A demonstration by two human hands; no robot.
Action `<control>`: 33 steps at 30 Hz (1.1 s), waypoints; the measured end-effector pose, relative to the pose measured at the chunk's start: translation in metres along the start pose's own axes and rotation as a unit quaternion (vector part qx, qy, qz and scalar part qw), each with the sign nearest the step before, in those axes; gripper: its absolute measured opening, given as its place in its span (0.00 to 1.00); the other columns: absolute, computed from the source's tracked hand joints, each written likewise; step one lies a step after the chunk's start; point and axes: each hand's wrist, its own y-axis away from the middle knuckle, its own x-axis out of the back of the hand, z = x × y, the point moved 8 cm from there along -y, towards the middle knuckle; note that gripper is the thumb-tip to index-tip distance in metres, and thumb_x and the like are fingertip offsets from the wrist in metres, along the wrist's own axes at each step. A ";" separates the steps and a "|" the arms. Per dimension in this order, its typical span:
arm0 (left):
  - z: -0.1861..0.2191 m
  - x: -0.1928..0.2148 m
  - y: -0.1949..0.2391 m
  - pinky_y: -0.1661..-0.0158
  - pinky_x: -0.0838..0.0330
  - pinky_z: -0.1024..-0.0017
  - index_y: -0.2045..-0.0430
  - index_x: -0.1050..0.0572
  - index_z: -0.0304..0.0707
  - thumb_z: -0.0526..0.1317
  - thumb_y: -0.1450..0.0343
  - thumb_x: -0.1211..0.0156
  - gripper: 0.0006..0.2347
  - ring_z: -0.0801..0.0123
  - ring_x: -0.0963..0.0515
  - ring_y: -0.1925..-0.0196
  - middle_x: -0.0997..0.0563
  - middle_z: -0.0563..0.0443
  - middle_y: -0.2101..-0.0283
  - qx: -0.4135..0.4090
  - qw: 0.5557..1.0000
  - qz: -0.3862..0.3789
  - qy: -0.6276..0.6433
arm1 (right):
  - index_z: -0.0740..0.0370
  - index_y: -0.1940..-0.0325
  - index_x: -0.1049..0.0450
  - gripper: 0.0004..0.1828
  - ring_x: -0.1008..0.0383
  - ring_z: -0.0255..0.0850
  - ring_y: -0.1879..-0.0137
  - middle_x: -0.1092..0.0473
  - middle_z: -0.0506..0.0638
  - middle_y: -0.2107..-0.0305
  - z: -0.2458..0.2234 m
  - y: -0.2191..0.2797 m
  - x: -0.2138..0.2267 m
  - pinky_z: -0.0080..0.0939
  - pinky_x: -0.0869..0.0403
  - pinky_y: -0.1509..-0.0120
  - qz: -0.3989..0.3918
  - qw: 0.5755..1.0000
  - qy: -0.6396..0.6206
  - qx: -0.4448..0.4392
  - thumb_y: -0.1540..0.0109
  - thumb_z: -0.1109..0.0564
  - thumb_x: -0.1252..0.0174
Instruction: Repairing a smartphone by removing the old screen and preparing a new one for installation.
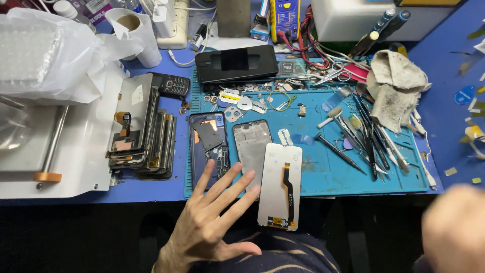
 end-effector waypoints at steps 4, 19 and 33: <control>0.001 0.004 -0.001 0.29 0.51 0.35 0.41 0.26 0.35 0.66 0.33 0.39 0.35 0.46 0.31 0.28 0.26 0.42 0.34 -0.003 1.000 0.011 0.002 | 0.63 0.36 0.31 0.25 0.22 0.50 0.50 0.24 0.56 0.50 -0.015 -0.093 -0.023 0.50 0.25 0.42 0.108 0.969 0.200 -0.093 0.34 0.52 0.39; 0.003 -0.003 -0.020 0.30 0.45 0.39 0.43 0.27 0.35 0.59 0.30 0.39 0.28 0.47 0.27 0.32 0.23 0.42 0.39 -0.017 0.999 0.020 0.033 | 0.65 0.50 0.27 0.12 0.25 0.55 0.50 0.31 0.59 0.57 0.081 -0.062 0.040 0.53 0.25 0.45 0.196 0.767 0.594 -0.144 0.37 0.70 0.42; 0.013 -0.007 -0.021 0.33 0.37 0.41 0.44 0.27 0.36 0.52 0.29 0.33 0.24 0.49 0.26 0.33 0.22 0.42 0.39 -0.040 0.998 0.031 0.029 | 0.64 0.49 0.22 0.08 0.23 0.51 0.49 0.26 0.53 0.56 0.032 -0.130 -0.024 0.50 0.26 0.42 0.115 0.829 0.545 0.052 0.32 0.61 0.41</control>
